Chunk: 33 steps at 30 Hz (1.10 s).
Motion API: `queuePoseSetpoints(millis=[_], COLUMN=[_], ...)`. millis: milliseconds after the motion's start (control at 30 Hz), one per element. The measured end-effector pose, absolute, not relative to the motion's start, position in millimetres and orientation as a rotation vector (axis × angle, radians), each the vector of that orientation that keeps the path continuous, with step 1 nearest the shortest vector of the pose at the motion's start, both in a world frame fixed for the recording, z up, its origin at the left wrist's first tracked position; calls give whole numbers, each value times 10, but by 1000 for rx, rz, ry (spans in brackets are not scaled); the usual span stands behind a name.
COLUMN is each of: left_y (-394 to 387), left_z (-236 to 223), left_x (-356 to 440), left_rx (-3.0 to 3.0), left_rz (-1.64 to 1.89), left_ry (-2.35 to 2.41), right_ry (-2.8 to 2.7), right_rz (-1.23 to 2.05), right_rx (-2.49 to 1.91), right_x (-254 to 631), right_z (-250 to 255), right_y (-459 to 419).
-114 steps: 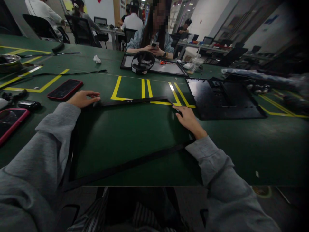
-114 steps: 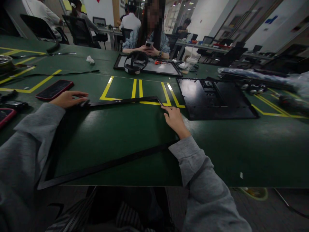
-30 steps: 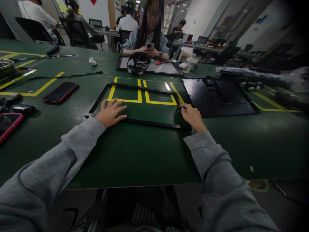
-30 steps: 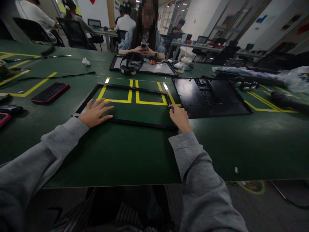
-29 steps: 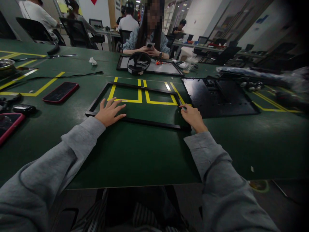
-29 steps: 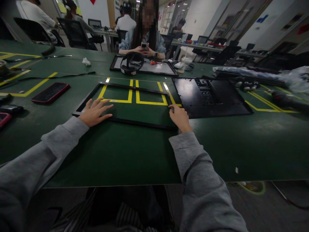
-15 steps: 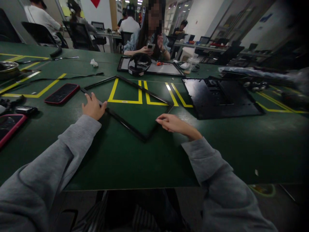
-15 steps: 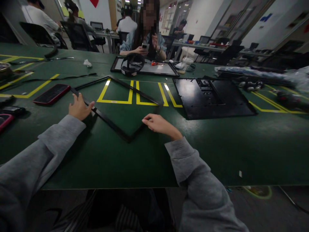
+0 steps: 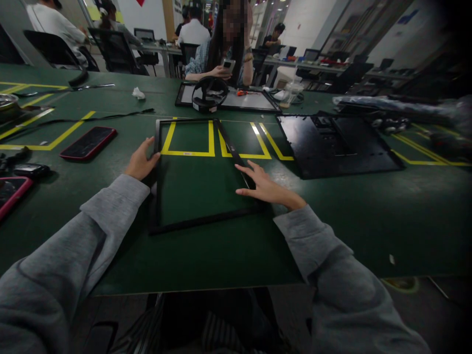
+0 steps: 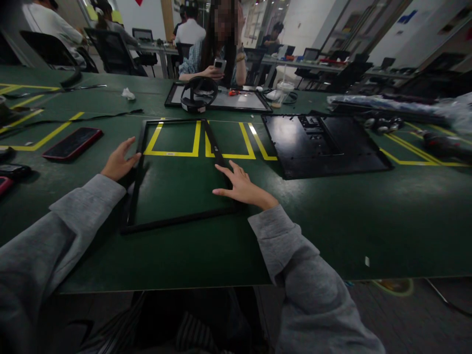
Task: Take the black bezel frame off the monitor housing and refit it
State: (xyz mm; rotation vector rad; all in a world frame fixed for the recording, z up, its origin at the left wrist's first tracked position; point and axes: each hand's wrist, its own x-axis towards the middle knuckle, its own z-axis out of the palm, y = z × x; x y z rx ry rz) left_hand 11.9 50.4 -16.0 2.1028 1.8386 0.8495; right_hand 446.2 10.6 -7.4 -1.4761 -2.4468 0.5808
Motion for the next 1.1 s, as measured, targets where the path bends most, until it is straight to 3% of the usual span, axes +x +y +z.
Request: queuePoseSetpoints(millis=[133,333,533,733,967,1100], left_y=[359,-44,-472,-497,-433,-446], left_z=[28,222,84,18,-52,-31], left_x=[243,739,1277,1305,1227,1230], left_rx=[2108,2297,2683,2772,2851,2850], left_rz=[726,328,339,310,741,1007], left_ry=[1960,1696,1187,1075,1249,1269], right_ry=[-2492,-2365,-2240,-2076,-1575,-1451], right_rz=[652,279,25,-8,-259,-213], right_rx=[-1511,-1629,-1623,-1610,-1938,-2039], right_x=[4411,4394,4441,4605,5257,5643], right_z=[-147,-314,-396,-350,-296,-396], right_y=[88,222,316,429,566,545])
